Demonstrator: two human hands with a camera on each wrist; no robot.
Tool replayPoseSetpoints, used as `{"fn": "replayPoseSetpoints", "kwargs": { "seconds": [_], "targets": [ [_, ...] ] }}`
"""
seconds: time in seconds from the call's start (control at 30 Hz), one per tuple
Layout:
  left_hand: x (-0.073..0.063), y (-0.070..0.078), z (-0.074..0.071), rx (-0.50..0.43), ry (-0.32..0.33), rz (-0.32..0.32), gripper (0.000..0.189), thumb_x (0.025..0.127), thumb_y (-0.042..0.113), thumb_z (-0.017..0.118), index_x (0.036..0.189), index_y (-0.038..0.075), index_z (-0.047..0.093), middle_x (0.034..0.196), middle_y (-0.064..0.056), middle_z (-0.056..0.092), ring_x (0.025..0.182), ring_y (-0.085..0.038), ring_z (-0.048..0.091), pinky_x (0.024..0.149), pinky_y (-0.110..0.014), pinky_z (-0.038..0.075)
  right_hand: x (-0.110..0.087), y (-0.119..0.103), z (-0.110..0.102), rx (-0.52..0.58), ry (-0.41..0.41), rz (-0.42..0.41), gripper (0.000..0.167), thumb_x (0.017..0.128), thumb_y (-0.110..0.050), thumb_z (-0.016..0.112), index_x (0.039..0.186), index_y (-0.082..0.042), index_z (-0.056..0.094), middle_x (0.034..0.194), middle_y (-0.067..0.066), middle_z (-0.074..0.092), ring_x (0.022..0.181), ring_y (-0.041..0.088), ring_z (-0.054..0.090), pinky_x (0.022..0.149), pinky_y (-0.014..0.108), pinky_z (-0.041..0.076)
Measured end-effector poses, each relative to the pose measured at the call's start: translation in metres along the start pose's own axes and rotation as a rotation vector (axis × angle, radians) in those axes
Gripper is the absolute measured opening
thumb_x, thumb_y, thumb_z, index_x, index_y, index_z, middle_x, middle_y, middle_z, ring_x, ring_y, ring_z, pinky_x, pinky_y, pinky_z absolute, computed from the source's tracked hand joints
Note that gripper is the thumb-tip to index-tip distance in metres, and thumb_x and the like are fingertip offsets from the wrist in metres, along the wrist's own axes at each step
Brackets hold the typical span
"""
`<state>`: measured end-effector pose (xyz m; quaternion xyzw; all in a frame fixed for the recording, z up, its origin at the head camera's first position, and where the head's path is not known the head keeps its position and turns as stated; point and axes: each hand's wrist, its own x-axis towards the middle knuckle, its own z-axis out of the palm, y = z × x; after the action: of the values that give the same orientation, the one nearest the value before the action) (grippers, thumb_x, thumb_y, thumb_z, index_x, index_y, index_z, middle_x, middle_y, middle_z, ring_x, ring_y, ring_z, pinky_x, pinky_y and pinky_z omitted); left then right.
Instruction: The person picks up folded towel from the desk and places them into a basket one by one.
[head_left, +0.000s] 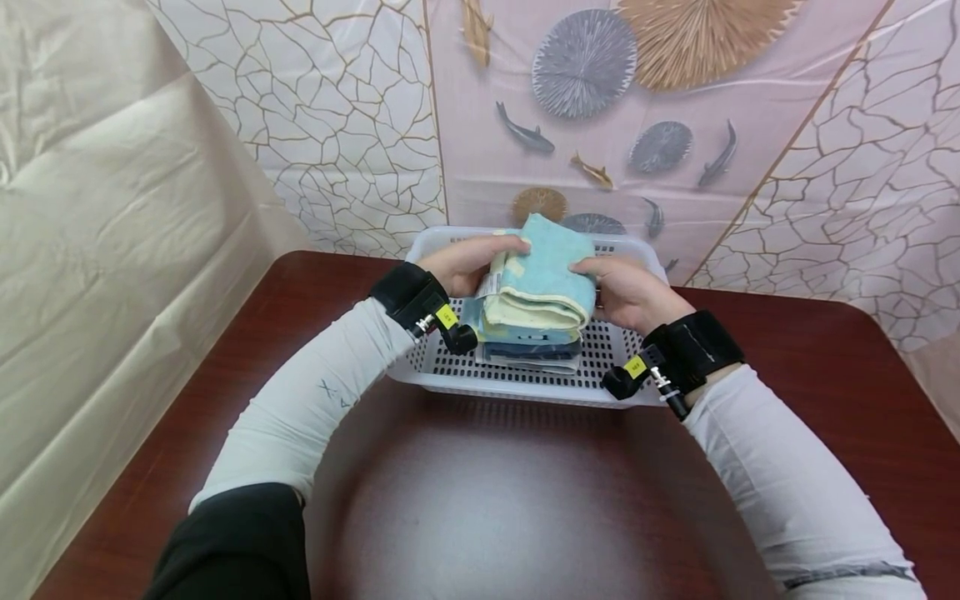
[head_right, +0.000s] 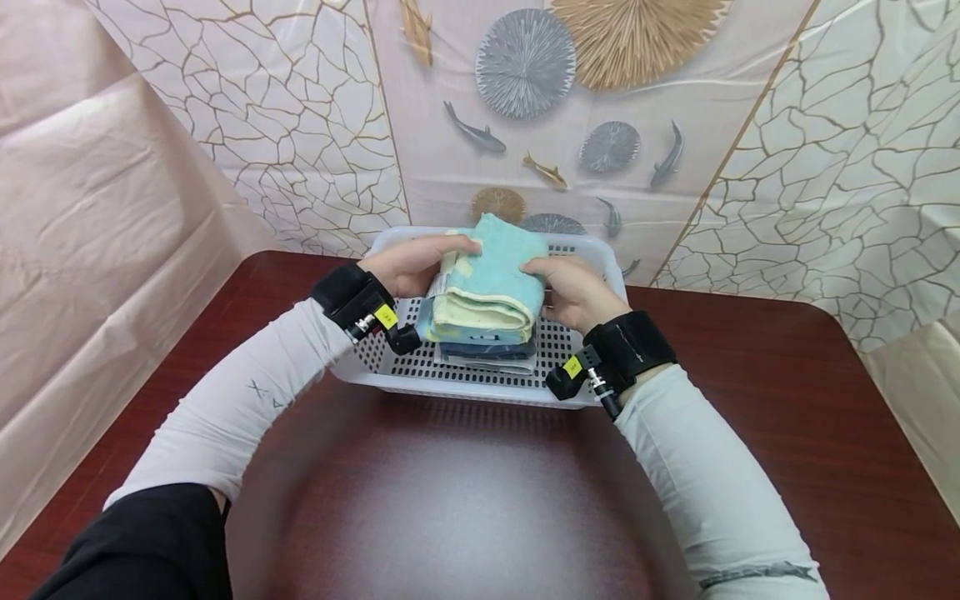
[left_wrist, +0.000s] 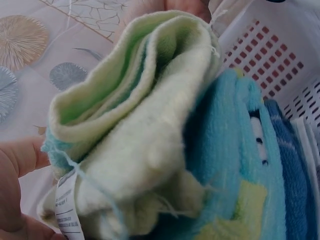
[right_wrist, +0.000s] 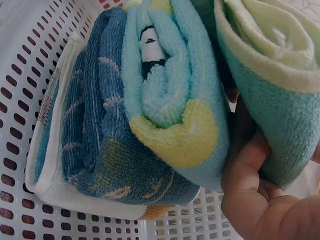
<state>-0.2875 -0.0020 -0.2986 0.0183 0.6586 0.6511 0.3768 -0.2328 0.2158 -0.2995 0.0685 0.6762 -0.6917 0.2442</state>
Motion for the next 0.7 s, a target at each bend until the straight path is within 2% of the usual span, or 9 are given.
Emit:
{"fn": "replayPoseSetpoints", "kwargs": {
  "seconds": [0.1, 0.17, 0.27, 0.33, 0.4, 0.47, 0.53, 0.6, 0.7],
  "targets": [
    [0.0, 0.002, -0.001, 0.018, 0.048, 0.014, 0.046, 0.102, 0.03, 0.054, 0.142, 0.009, 0.047, 0.125, -0.005, 0.059, 0.11, -0.018, 0.06, 0.105, -0.035, 0.047, 0.003, -0.002, 0.0, -0.018, 0.001, 0.008, 0.063, 0.105, -0.022, 0.045, 0.157, -0.005, 0.016, 0.122, 0.003, 0.046, 0.089, 0.006, 0.061, 0.08, 0.023, 0.05],
    [0.0, 0.003, -0.002, 0.04, 0.081, 0.027, 0.052, 0.101, 0.03, 0.056, 0.148, 0.011, 0.041, 0.14, -0.006, 0.052, 0.123, -0.021, 0.054, 0.11, -0.038, 0.042, 0.005, -0.003, -0.001, -0.026, 0.0, 0.012, 0.064, 0.105, -0.023, 0.045, 0.158, -0.006, 0.014, 0.123, 0.002, 0.045, 0.093, 0.007, 0.059, 0.081, 0.023, 0.05],
    [0.0, 0.004, -0.004, 0.089, 0.132, 0.052, 0.061, 0.1, 0.029, 0.058, 0.153, 0.014, 0.032, 0.155, -0.005, 0.038, 0.133, -0.023, 0.048, 0.109, -0.039, 0.042, 0.008, -0.004, -0.002, -0.036, 0.007, 0.021, 0.065, 0.105, -0.024, 0.045, 0.158, -0.008, 0.013, 0.123, 0.001, 0.044, 0.097, 0.01, 0.055, 0.083, 0.024, 0.049],
    [0.0, 0.005, -0.005, 0.111, 0.169, 0.068, 0.061, 0.1, 0.027, 0.06, 0.153, 0.013, 0.034, 0.157, -0.003, 0.033, 0.124, -0.02, 0.05, 0.101, -0.034, 0.046, 0.009, -0.004, -0.003, -0.039, 0.015, 0.026, 0.065, 0.104, -0.024, 0.045, 0.158, -0.008, 0.013, 0.123, 0.0, 0.044, 0.099, 0.011, 0.054, 0.084, 0.025, 0.048],
    [0.001, 0.005, -0.006, 0.129, 0.206, 0.084, 0.056, 0.099, 0.026, 0.061, 0.149, 0.011, 0.041, 0.153, -0.005, 0.038, 0.104, -0.016, 0.052, 0.087, -0.029, 0.046, 0.011, -0.004, -0.002, -0.048, 0.023, 0.035, 0.064, 0.105, -0.023, 0.045, 0.158, -0.009, 0.014, 0.125, 0.001, 0.044, 0.1, 0.012, 0.054, 0.085, 0.025, 0.048],
    [0.002, 0.004, -0.007, 0.152, 0.233, 0.103, 0.05, 0.099, 0.024, 0.061, 0.144, 0.008, 0.048, 0.147, -0.006, 0.043, 0.092, -0.014, 0.048, 0.079, -0.026, 0.043, 0.013, -0.005, -0.001, -0.046, 0.029, 0.037, 0.065, 0.105, -0.022, 0.045, 0.159, -0.011, 0.011, 0.135, 0.005, 0.042, 0.104, 0.013, 0.053, 0.089, 0.028, 0.048],
    [0.003, 0.003, -0.009, 0.183, 0.25, 0.124, 0.047, 0.099, 0.023, 0.061, 0.142, 0.007, 0.05, 0.143, -0.007, 0.046, 0.089, -0.014, 0.047, 0.076, -0.026, 0.041, 0.015, -0.007, 0.001, -0.045, 0.044, 0.035, 0.073, 0.104, -0.021, 0.048, 0.16, -0.016, 0.001, 0.149, 0.01, 0.035, 0.111, 0.017, 0.052, 0.094, 0.031, 0.048],
    [0.004, 0.003, -0.01, 0.223, 0.264, 0.139, 0.049, 0.098, 0.024, 0.061, 0.143, 0.006, 0.048, 0.145, -0.009, 0.047, 0.096, -0.014, 0.049, 0.078, -0.027, 0.042, 0.017, -0.008, 0.003, -0.049, 0.061, 0.025, 0.081, 0.103, -0.019, 0.05, 0.16, -0.021, -0.008, 0.159, 0.014, 0.023, 0.119, 0.022, 0.05, 0.1, 0.035, 0.046],
    [0.005, 0.001, -0.012, 0.258, 0.273, 0.151, 0.051, 0.098, 0.024, 0.061, 0.143, 0.006, 0.047, 0.147, -0.009, 0.046, 0.1, -0.016, 0.047, 0.078, -0.028, 0.04, 0.018, -0.008, 0.005, -0.058, 0.07, 0.005, 0.086, 0.102, -0.016, 0.052, 0.159, -0.026, -0.012, 0.164, 0.015, 0.015, 0.126, 0.029, 0.046, 0.104, 0.041, 0.045]
  ]
}}
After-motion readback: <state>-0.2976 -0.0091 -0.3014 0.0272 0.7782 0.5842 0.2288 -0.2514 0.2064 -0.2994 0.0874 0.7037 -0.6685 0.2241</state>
